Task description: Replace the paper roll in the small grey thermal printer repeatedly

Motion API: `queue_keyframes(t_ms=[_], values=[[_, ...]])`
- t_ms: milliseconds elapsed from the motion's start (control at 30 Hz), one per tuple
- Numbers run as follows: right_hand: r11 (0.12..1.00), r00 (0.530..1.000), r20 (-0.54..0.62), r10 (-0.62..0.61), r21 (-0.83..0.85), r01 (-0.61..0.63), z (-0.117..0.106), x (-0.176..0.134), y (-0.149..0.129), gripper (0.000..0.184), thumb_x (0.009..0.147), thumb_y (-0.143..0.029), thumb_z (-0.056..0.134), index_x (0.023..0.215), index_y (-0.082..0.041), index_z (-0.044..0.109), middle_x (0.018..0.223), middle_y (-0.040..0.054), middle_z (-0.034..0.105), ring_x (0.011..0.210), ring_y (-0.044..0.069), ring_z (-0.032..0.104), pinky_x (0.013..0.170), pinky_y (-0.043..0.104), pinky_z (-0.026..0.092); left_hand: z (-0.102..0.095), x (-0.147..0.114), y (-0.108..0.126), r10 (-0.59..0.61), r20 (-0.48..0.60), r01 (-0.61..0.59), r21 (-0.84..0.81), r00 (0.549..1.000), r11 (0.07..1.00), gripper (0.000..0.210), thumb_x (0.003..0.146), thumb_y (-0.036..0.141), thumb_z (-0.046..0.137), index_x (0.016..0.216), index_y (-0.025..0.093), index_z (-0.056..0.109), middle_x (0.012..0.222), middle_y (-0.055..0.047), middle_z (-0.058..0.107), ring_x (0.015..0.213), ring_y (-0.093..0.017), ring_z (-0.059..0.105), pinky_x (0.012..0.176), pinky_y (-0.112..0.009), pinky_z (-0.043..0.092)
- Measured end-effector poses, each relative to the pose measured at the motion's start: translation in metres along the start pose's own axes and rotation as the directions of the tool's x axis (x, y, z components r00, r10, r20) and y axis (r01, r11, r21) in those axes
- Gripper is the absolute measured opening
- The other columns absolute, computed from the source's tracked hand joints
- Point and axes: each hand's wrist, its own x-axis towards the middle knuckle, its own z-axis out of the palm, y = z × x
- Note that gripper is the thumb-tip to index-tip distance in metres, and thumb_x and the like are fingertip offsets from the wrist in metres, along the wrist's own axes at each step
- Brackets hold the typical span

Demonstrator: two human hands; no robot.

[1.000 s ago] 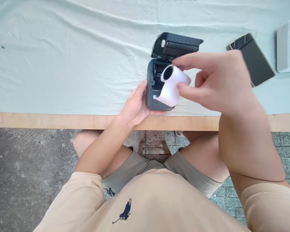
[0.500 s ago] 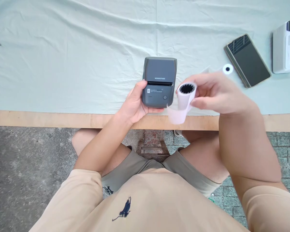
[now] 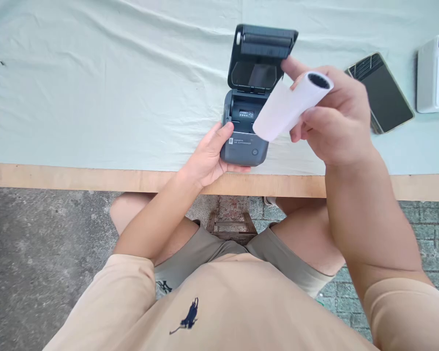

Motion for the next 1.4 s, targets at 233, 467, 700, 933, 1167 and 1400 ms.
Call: queue_keyframes(t_ms=[233,467,700,933,1167,1400], values=[[0.997,0.985,-0.16,-0.063,0.037,0.07,-0.022,-0.01,0.01,0.041,0.088,-0.054,0.105,0.111,-0.042,0.073,0.085,-0.0051,0.075,0.042,0.021,0.051,0.038,0.044,0.033,-0.005,0.001,0.002,-0.037,-0.029,0.035,-0.068,0.999,0.997,0.048,0.122,0.068,0.076,0.145,0.027,0.083,0.148,-0.009,0.097,0.133,-0.038,0.098,0.081,-0.04,0.086],[0.916,0.999,-0.043,-0.023,-0.4,0.004,-0.029,-0.058,0.031,0.034,0.088,-0.028,0.089,0.118,-0.036,0.075,0.111,0.0018,0.089,0.068,0.023,0.076,0.055,0.041,0.056,-0.012,0.001,-0.001,-0.028,0.007,0.028,-0.111,1.0,0.993,0.059,0.123,0.078,0.073,0.152,0.028,0.084,0.145,-0.008,0.098,0.136,-0.041,0.098,0.084,-0.044,0.089],[0.848,0.979,-0.126,-0.158,-0.526,0.069,-0.049,-0.069,0.03,0.036,0.098,-0.04,0.092,0.132,-0.035,0.081,0.117,0.0051,0.094,0.066,0.023,0.076,0.055,0.038,0.046,-0.012,0.002,0.003,0.005,-0.003,-0.005,-0.082,1.0,0.997,0.045,0.119,0.067,0.085,0.139,0.027,0.089,0.138,-0.007,0.1,0.115,-0.035,0.101,0.071,-0.035,0.084],[0.759,0.924,-0.301,-0.234,-0.651,-0.02,-0.098,-0.055,0.053,0.056,0.088,-0.024,0.091,0.139,-0.035,0.07,0.146,0.0156,0.085,0.121,0.037,0.088,0.097,0.054,0.071,-0.006,-0.002,0.008,-0.02,-0.042,0.015,-0.112,0.999,0.994,0.061,0.129,0.076,0.061,0.149,0.024,0.088,0.136,-0.009,0.1,0.11,-0.031,0.101,0.069,-0.033,0.083],[0.678,0.982,-0.188,-0.026,-0.725,-0.121,-0.097,-0.048,0.074,0.042,0.108,-0.038,0.079,0.149,-0.044,0.071,0.143,0.0114,0.089,0.126,0.043,0.085,0.111,0.067,0.069,-0.005,-0.004,0.009,-0.026,-0.039,0.021,-0.125,0.999,0.992,0.062,0.128,0.073,0.066,0.165,0.025,0.082,0.139,-0.01,0.1,0.112,-0.031,0.102,0.071,-0.033,0.084],[0.892,0.971,-0.166,-0.173,-0.444,0.083,-0.08,-0.047,0.021,0.064,0.107,-0.093,0.075,0.155,-0.05,0.073,0.133,0.0089,0.085,0.121,0.043,0.088,0.094,0.063,0.075,-0.005,-0.004,0.006,-0.083,-0.068,0.073,-0.132,0.994,0.989,0.074,0.122,0.08,0.075,0.175,0.029,0.075,0.146,-0.012,0.1,0.129,-0.038,0.101,0.087,-0.043,0.088]])
